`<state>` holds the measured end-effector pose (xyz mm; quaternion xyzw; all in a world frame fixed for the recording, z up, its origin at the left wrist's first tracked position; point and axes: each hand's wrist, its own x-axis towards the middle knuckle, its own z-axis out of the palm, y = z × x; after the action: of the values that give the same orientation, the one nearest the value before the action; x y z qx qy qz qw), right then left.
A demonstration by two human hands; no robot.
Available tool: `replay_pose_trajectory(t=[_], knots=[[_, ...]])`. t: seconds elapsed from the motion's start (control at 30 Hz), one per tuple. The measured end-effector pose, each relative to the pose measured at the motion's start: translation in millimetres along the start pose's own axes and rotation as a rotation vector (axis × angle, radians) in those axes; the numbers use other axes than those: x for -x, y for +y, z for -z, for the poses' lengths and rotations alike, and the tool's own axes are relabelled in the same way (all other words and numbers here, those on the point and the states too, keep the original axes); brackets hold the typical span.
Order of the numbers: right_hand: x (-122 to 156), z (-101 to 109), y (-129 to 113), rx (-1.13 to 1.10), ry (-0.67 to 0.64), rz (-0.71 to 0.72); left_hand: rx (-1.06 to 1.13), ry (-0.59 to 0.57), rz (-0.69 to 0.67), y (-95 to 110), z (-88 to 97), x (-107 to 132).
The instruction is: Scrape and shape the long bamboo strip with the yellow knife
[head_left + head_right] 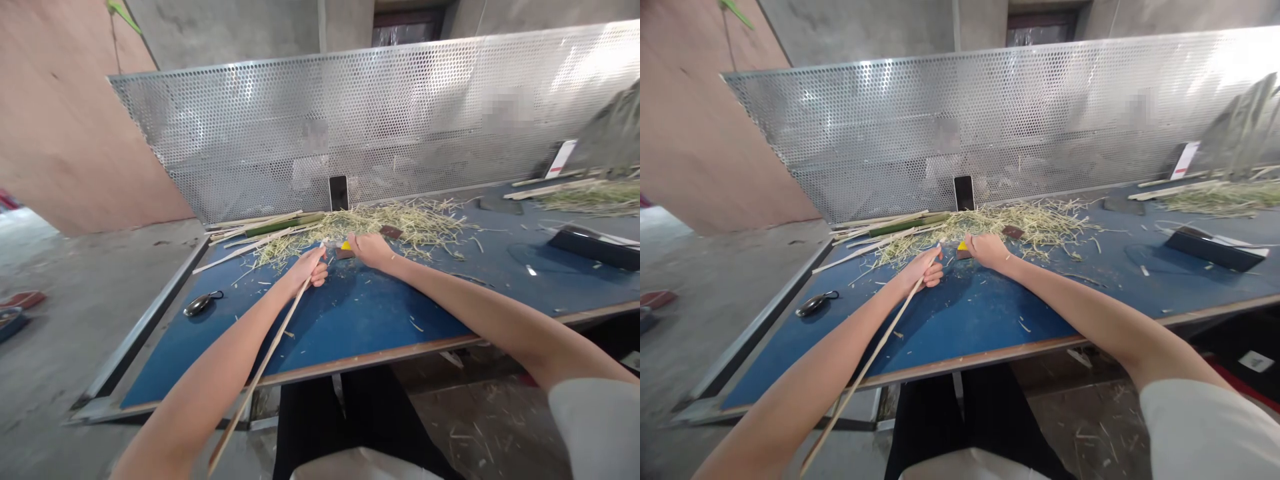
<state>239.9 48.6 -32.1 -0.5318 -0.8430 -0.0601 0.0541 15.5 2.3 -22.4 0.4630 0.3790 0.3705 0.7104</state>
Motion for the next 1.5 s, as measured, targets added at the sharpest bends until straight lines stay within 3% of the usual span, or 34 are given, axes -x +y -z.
replay_pose_trajectory(t=[0.13,0.3,0.4,0.5,0.63,0.77,0.9,1.37,1.5], knots=[[-7,0,4,-0.015,0.064,-0.1,-0.061,0.037,-0.002,4,-7.3,6],[-15,-3,39,-0.095,0.108,-0.341,-0.144,-0.2,-0.039,5,-22.8,17],[-13,-3,56,-0.13,0.133,-0.381,-0.141,-0.18,-0.104,5,-21.9,14],[-12,-1,52,-0.155,0.168,-0.362,-0.164,-0.075,-0.125,1,-10.1,5],[-9,-4,27,-0.127,0.192,-0.221,-0.215,0.064,-0.139,-8,7.9,-9],[-5,-13,7,-0.005,0.112,-0.041,-0.24,0.086,-0.154,-14,17.0,-18],[-4,-19,-1,0.019,0.084,0.011,-0.258,0.085,-0.16,-16,18.9,-20],[-11,-11,2,-0.022,0.102,-0.134,-0.274,0.125,-0.141,-16,15.2,-21],[-13,-9,16,-0.079,0.1,-0.223,-0.27,0.114,-0.135,-11,11.8,-16]])
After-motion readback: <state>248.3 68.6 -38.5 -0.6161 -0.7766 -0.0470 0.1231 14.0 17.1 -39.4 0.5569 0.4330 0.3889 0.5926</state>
